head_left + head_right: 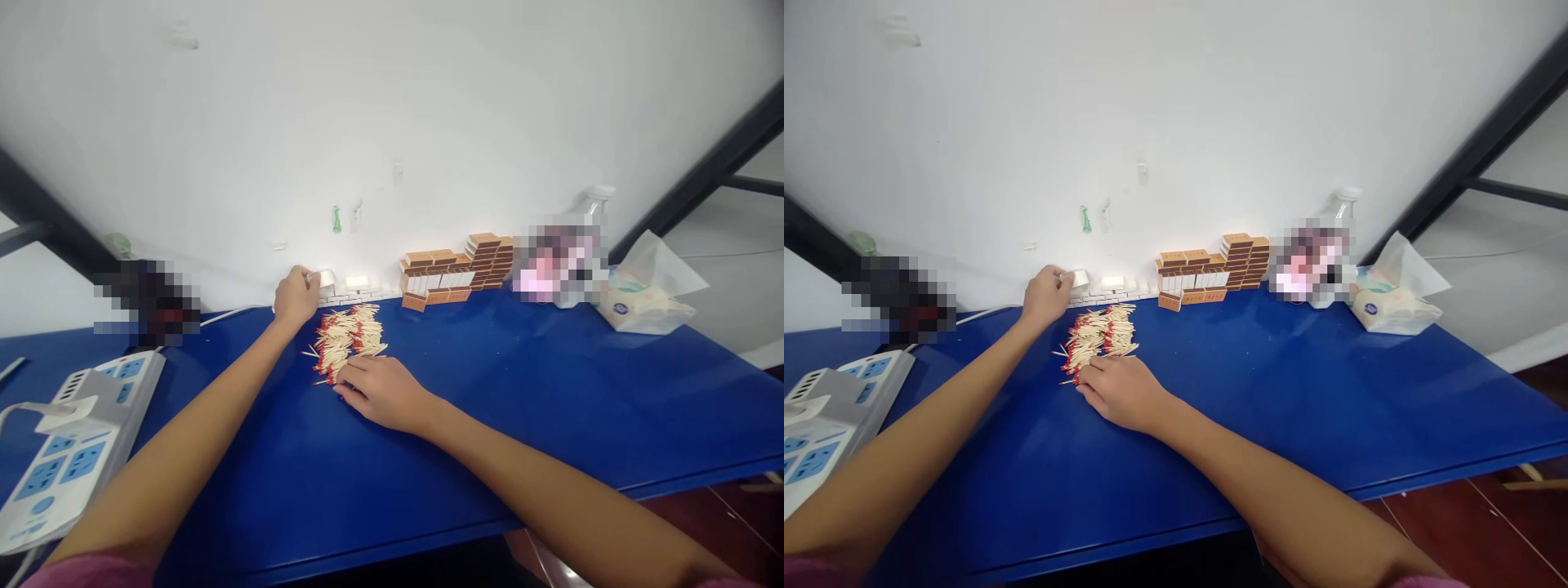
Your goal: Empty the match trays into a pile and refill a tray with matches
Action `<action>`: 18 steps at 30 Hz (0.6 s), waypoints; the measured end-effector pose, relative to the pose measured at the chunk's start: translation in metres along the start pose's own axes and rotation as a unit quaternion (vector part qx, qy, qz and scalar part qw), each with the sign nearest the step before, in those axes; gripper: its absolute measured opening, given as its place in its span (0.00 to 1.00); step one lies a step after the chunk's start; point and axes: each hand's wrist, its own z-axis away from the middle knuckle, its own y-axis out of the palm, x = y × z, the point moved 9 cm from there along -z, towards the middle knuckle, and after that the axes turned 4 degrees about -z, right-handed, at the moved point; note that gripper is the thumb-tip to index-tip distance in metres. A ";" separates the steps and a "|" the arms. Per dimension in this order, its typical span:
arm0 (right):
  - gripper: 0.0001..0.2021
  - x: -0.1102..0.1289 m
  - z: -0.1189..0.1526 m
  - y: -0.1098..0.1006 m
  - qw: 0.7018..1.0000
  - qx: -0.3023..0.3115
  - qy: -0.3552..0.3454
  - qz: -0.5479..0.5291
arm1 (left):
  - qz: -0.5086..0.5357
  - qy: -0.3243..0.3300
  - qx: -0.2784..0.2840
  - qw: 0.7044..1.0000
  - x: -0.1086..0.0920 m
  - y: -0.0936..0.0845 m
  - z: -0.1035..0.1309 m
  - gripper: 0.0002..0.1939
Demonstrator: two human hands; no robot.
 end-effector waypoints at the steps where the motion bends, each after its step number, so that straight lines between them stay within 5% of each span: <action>1: 0.11 0.001 0.000 0.001 1.000 0.007 -0.001 -0.001 | -0.017 0.005 -0.004 1.000 -0.001 0.000 0.002 0.11; 18: 0.13 -0.008 0.003 -0.013 0.999 0.003 0.014 -0.034 | -0.173 0.027 -0.045 0.984 -0.009 -0.005 0.007 0.17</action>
